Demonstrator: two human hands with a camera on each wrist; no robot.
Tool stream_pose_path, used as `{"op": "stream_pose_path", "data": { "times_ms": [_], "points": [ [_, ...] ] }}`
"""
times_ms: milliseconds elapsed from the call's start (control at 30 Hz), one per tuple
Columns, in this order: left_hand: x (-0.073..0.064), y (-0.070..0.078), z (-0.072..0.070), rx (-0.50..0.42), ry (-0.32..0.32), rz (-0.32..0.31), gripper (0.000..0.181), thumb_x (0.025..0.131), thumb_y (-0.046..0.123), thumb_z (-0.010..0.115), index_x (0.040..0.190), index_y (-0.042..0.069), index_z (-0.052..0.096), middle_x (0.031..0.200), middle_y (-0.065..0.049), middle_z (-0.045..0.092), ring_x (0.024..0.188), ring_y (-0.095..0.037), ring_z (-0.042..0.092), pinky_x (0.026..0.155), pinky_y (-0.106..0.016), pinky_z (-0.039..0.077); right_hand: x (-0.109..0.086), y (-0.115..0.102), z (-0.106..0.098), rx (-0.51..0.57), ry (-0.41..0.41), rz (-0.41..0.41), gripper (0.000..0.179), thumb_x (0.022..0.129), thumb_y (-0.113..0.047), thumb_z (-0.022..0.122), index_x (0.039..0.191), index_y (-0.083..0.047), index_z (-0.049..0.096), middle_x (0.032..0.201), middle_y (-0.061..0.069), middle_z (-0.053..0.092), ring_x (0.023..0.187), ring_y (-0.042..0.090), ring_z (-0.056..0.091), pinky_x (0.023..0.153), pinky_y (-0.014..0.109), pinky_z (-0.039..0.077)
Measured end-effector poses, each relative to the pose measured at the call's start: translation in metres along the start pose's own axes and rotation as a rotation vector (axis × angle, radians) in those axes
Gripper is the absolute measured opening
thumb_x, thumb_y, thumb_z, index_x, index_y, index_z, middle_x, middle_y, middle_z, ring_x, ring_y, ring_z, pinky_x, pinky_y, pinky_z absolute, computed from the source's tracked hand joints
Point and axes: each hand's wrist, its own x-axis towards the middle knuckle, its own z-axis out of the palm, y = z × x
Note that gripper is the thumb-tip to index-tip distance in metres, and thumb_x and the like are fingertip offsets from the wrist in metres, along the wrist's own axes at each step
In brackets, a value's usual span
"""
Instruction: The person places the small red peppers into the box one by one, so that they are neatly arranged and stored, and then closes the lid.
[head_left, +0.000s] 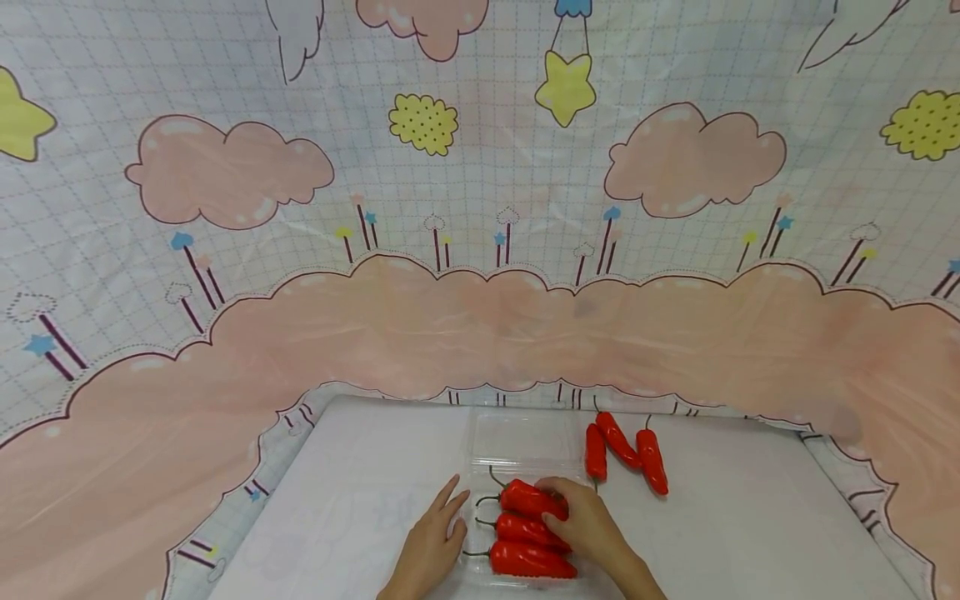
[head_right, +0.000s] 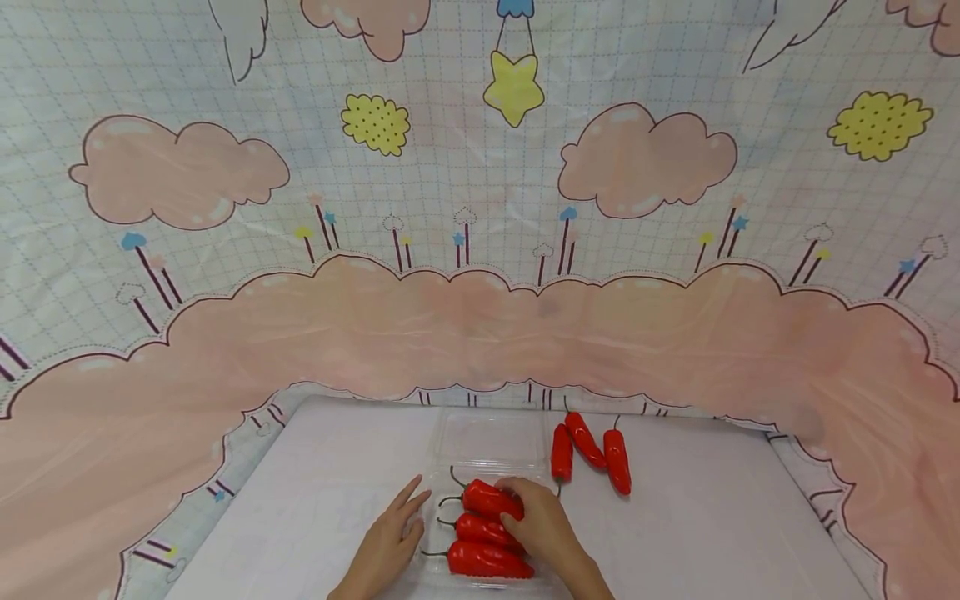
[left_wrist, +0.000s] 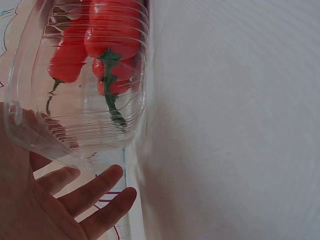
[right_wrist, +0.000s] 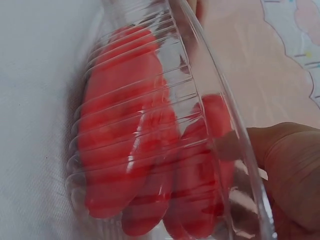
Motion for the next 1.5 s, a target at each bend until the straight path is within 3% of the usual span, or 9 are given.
{"op": "stream_pose_path", "data": {
  "times_ms": [967,1200,1500],
  "points": [
    [0.0005,0.0021,-0.0017,0.008,-0.04,-0.029,0.039,0.094,0.013,0.057,0.133,0.01,0.061,0.152,-0.005,0.046,0.115,-0.027,0.065,0.093,-0.049,0.054,0.0055,-0.0006,0.0027,-0.088,-0.065,-0.048,0.043,0.08,-0.01,0.078,0.121,-0.015,0.067,0.115,0.002,0.069,0.1,0.02,0.062,0.093,0.052,0.054],
    [0.0007,0.0011,-0.001,0.009,-0.051,-0.038,0.039,0.094,0.013,0.057,0.133,0.011,0.061,0.153,-0.004,0.045,0.119,-0.028,0.063,0.094,-0.05,0.054,0.0038,-0.0016,0.0017,-0.1,-0.063,-0.052,0.042,0.08,-0.013,0.078,0.122,-0.016,0.068,0.113,0.0,0.07,0.101,0.02,0.063,0.092,0.051,0.055],
    [0.0008,-0.0002,-0.001,0.002,-0.033,-0.02,0.039,0.094,0.013,0.056,0.133,0.011,0.061,0.153,-0.005,0.046,0.11,-0.023,0.066,0.091,-0.049,0.055,0.0056,-0.0002,0.0012,-0.148,-0.099,-0.068,0.042,0.085,-0.022,0.074,0.127,-0.017,0.067,0.104,-0.005,0.068,0.089,0.01,0.058,0.085,0.041,0.058]
  ]
}}
